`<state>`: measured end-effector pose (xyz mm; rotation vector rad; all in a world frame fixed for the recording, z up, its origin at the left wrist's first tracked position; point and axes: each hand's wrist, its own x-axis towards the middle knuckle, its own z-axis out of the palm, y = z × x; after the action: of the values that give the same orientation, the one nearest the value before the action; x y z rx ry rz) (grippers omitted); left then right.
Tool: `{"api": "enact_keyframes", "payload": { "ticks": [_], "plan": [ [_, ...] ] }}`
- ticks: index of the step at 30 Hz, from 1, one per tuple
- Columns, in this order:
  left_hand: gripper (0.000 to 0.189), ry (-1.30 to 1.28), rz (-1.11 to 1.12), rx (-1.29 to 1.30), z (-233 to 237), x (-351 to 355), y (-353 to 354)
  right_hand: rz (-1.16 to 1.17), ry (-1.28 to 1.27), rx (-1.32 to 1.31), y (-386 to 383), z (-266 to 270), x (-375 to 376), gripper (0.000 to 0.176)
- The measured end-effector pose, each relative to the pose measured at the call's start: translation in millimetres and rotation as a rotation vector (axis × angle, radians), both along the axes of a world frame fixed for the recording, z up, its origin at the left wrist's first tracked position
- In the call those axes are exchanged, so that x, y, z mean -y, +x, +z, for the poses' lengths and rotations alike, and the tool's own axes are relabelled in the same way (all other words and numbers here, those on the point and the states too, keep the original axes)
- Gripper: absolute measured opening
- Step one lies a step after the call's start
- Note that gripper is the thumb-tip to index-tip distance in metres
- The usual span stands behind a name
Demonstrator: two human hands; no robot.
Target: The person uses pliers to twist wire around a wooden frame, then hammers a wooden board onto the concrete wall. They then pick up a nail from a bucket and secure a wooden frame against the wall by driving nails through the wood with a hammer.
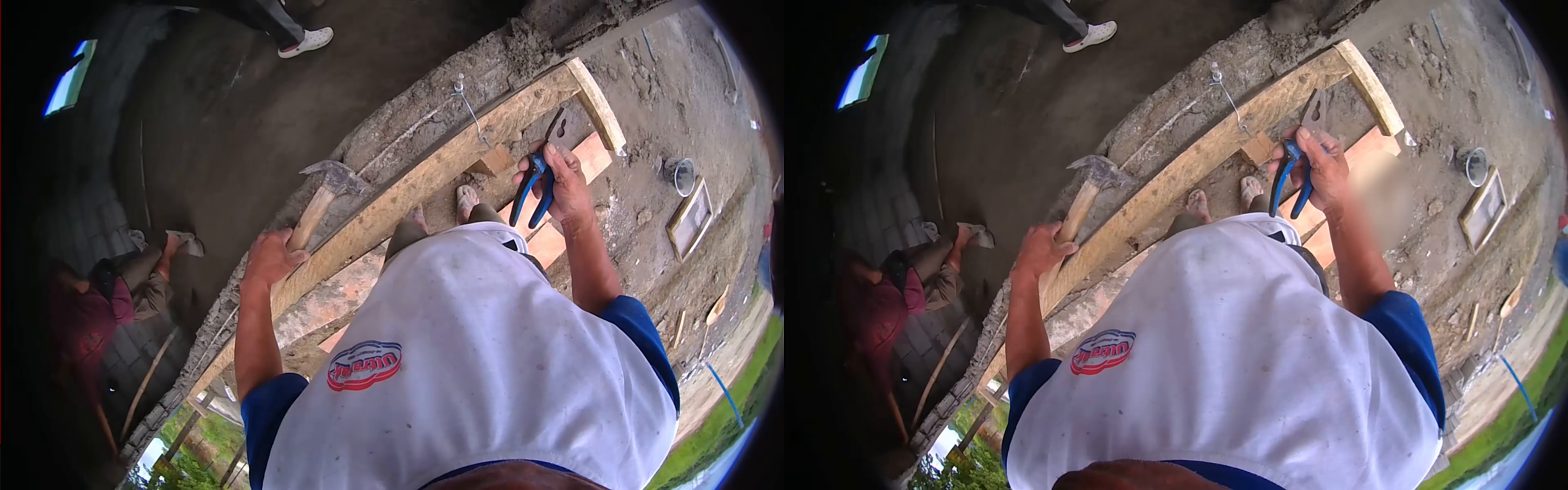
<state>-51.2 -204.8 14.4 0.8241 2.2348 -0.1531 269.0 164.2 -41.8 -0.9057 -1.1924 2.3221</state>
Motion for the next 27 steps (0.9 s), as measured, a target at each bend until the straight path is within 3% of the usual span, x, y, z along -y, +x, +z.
{"api": "enact_keyframes", "payload": {
  "ticks": [1, 4, 6, 8, 10, 12, 14, 17, 21, 22, 27],
  "plan": [
    [0.043, -0.034, -0.089, -0.131, 2.1, -3.3, 6.9, 0.006, 0.029, 0.036, -5.8, 0.2, 2.8, 0.035],
    [0.048, 0.204, -0.099, -0.315, 12.8, -23.4, 32.5, 0.03, 0.049, 0.046, -24.2, 7.8, 15.9, 0.036],
    [0.058, 0.563, -0.051, -0.093, 28.3, -73.0, 62.4, 0.082, 0.024, -0.096, -42.2, 5.4, 30.6, 0.039],
    [0.069, 0.958, 0.052, 0.552, 25.2, -124.1, 94.3, 0.1, 0.049, -0.201, -70.9, 25.4, 57.5, 0.042],
    [0.054, 1.118, 0.326, 1.254, -6.8, -155.9, 122.1, 0.263, 0.333, -0.111, -91.2, 44.6, 69.0, 0.045],
    [0.044, 1.007, 0.499, 1.392, -26.1, -148.0, 122.1, 0.273, 0.793, -0.062, -97.1, 42.1, 60.8, 0.044],
    [0.027, 0.995, 0.643, 1.652, -42.4, -138.3, 110.6, 0.081, 1.389, -0.023, -99.5, 26.1, 42.9, 0.042],
    [0.021, 1.074, 0.732, 1.545, -40.7, -129.1, 104.1, 0.3, 1.438, 0.458, -98.6, -4.6, 5.5, 0.043],
    [0.023, 0.915, 0.795, 1.38, -23.2, -138.8, 91.7, 0.283, 1.575, 0.516, -124.1, -35.7, -4.3, 0.044],
    [0.037, 0.872, 0.852, 1.309, -16.1, -143.8, 94.2, 0.277, 1.569, 0.542, -126.8, -36.8, -3.9, 0.043],
    [0.049, 0.683, 0.758, 1.06, -30.3, -137.5, 101.3, 0.284, 1.54, 0.496, -131.6, -45.6, -16.6, 0.038]
  ]
}}
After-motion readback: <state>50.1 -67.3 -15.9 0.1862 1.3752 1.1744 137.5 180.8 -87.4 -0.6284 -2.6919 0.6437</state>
